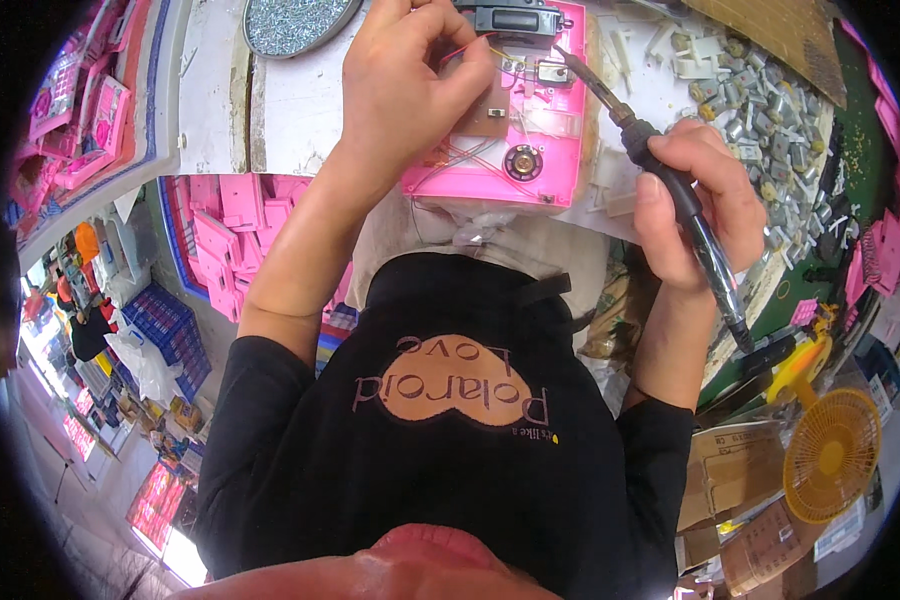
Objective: Assemble internal electronic components and solder wires into a pink plastic device housing using an electric screwdriver and soldering iron.
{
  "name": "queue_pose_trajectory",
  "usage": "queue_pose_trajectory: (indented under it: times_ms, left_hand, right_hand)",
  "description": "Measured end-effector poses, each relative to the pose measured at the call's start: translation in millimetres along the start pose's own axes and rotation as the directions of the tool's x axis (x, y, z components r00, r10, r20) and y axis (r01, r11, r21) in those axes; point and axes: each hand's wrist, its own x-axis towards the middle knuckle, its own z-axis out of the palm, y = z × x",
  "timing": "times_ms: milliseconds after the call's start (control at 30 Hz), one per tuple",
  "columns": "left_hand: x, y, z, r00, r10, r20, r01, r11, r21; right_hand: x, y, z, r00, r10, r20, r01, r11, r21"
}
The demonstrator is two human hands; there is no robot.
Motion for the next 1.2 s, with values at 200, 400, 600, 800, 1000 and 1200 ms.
queue_pose_trajectory:
  times_ms: [200, 400, 600, 800, 1000, 1200]
  left_hand:
    - [-2.1, 3.5, -7.4, 0.987, 0.163, -0.017, -0.163, 0.987, 0.009]
    - [-12.9, 15.4, -6.4, 0.827, 0.398, 0.397, -0.445, 0.895, 0.029]
    - [-5.3, 7.2, 1.9, 0.903, 0.178, 0.390, -0.097, 0.971, -0.219]
    - [-3.3, 15.7, -3.8, 0.869, -0.116, 0.482, 0.262, 0.933, -0.246]
    - [-4.8, 13.5, -4.1, 0.871, -0.108, 0.478, 0.259, 0.929, -0.263]
    - [-9.9, 6.5, 1.6, 0.898, -0.043, 0.438, 0.209, 0.918, -0.338]
  right_hand:
    - [-4.2, -1.5, -6.0, 0.999, -0.007, -0.033, 0.007, 1.000, 0.000]
    - [-8.3, -0.6, -13.8, 0.997, 0.030, -0.075, -0.031, 0.999, -0.014]
    - [-10.7, -7.7, 4.7, 0.945, 0.256, -0.203, -0.263, 0.965, -0.007]
    - [14.3, 2.9, 47.8, 0.974, 0.224, -0.023, -0.225, 0.967, -0.123]
    - [15.2, 2.7, 54.9, 0.963, 0.268, -0.032, -0.269, 0.949, -0.165]
    - [13.7, 4.5, 59.6, 0.994, 0.097, -0.043, -0.104, 0.973, -0.205]
